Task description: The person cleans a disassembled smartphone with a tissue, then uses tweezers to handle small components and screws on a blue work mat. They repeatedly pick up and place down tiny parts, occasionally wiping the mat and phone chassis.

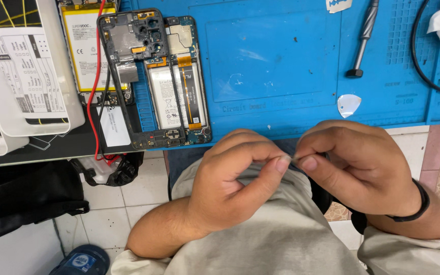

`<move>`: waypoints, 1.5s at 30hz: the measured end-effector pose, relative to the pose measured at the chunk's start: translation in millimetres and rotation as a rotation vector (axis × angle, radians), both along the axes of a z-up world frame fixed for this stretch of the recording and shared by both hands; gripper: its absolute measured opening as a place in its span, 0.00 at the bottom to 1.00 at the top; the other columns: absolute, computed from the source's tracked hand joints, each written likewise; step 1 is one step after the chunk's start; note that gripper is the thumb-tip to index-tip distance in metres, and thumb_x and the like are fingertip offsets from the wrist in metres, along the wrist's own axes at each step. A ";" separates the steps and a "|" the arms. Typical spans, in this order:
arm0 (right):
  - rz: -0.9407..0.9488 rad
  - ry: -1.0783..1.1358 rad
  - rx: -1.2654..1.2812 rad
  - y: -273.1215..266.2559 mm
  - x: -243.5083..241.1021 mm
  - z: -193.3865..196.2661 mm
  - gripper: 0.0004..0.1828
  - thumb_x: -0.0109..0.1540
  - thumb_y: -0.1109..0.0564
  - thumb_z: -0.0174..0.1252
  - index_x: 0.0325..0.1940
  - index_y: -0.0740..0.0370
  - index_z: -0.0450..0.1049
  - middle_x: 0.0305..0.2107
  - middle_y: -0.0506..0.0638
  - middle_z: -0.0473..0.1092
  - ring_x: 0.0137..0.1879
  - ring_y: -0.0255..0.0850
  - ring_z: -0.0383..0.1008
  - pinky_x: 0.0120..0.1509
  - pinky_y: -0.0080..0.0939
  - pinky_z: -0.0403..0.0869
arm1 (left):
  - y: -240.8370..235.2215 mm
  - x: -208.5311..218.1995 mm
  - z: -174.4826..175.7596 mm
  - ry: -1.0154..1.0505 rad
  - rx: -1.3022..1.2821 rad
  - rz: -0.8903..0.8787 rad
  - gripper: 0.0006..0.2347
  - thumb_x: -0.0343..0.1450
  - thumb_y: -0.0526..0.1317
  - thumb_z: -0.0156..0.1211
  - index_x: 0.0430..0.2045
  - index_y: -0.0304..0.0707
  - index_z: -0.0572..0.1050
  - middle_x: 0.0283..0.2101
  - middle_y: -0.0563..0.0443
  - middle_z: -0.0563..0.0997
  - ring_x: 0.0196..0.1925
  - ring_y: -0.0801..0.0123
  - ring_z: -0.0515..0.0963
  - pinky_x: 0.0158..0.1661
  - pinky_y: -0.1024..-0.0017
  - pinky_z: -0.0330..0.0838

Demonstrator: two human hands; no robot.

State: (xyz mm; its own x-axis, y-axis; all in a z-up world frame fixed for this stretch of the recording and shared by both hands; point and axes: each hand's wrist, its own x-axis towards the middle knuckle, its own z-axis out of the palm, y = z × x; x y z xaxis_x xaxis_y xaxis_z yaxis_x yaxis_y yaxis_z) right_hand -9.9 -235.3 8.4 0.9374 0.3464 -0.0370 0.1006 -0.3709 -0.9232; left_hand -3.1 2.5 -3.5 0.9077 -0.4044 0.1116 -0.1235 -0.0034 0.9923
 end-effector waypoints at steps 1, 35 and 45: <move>-0.033 0.013 -0.008 1.7 -1.1 -0.6 0.04 0.62 0.61 0.62 0.39 0.64 0.77 0.33 0.50 0.78 0.34 0.35 0.75 0.31 0.32 0.70 | 1.2 -1.1 -1.4 0.022 0.000 0.005 0.02 0.76 0.31 0.64 0.40 0.33 0.79 0.37 0.51 0.83 0.38 0.71 0.82 0.41 0.78 0.75; -0.554 -0.162 -0.665 -232.8 3.6 -57.1 0.05 0.76 0.66 0.60 0.52 0.67 0.70 0.40 0.49 0.72 0.44 0.31 0.73 0.51 0.29 0.73 | -28.2 -10.4 -42.5 0.475 -0.304 0.167 0.06 0.76 0.32 0.61 0.43 0.25 0.77 0.42 0.44 0.84 0.44 0.69 0.84 0.48 0.71 0.81; -0.476 0.124 -0.398 -299.7 -41.4 -102.3 0.12 0.68 0.65 0.60 0.52 0.75 0.71 0.33 0.57 0.71 0.35 0.38 0.72 0.42 0.35 0.72 | -47.7 1.2 -49.4 0.396 -0.363 0.284 0.06 0.76 0.32 0.59 0.42 0.23 0.76 0.56 0.45 0.70 0.47 0.72 0.79 0.47 0.71 0.83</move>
State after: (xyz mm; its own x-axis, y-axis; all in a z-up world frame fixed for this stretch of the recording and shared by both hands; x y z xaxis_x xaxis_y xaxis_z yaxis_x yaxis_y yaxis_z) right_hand -51.4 -535.1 -93.9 0.9659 -0.1700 -0.1950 -0.2585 -0.6664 -0.6994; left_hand -1.9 -45.2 -52.8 0.9752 -0.1401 -0.1713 0.2116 0.3648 0.9067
